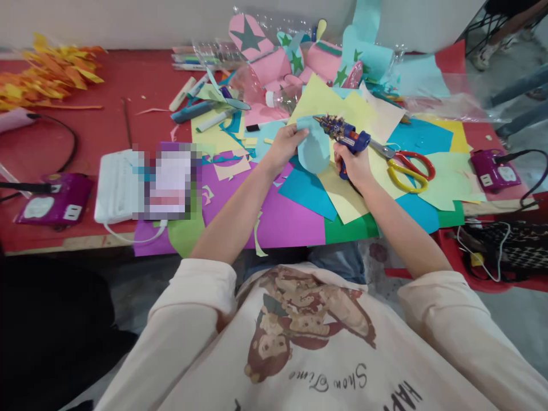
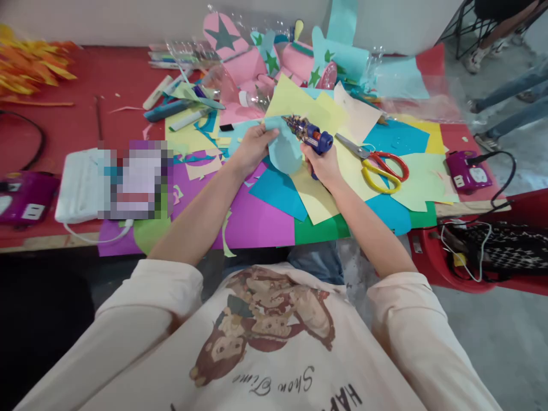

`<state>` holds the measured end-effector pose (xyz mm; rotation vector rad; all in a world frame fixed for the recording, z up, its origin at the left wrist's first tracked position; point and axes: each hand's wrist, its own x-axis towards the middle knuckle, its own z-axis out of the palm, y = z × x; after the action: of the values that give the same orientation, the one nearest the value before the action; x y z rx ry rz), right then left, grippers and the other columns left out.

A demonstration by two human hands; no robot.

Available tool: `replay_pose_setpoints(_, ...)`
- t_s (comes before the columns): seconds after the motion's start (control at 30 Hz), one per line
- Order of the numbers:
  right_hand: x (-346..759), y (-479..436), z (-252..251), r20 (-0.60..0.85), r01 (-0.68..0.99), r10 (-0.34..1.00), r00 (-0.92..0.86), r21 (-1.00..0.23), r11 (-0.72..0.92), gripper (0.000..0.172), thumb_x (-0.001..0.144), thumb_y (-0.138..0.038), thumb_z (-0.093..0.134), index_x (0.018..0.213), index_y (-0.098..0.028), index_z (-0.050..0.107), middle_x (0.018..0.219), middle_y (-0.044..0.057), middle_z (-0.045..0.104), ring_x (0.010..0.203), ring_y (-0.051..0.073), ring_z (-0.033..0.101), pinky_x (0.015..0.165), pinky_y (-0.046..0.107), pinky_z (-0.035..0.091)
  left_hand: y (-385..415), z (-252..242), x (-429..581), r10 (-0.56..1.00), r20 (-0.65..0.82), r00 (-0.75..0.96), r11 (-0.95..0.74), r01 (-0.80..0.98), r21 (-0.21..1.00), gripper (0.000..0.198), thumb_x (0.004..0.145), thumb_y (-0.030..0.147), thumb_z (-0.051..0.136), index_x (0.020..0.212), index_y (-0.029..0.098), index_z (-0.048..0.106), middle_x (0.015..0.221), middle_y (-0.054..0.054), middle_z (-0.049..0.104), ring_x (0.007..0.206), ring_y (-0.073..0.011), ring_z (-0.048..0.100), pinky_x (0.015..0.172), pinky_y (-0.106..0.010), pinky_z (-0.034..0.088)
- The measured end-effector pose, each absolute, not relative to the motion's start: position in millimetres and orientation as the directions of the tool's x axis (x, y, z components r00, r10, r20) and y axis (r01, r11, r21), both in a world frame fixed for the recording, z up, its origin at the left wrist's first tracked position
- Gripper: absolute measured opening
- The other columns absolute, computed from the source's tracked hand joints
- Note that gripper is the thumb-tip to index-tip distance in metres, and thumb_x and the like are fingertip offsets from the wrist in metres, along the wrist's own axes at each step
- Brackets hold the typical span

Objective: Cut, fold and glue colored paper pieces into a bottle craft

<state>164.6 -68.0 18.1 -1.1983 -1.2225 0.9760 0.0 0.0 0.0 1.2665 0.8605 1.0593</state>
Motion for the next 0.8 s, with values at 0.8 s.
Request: replay_pose_setpoints(0.8, 167.0, -68.0, 19.0, 0.153, 0.078, 0.976, 0.154, -0.987, 0.142, 0.044, 0.071, -0.054, 0.071, 0.054, -0.022, 0.046, 0.047, -0.005, 0.046, 0.034, 0.007, 0.042, 0.032, 0.023, 0.034, -2.8, 4.0, -0.4, 0.958, 0.051, 0.281, 0.000, -0.178, 0.984, 0.014, 0.092, 0.018, 0.054, 0.090, 0.010, 0.065, 0.087, -0.010, 0.070, 0.113, -0.0280, 0.065, 0.103, -0.047, 0.049)
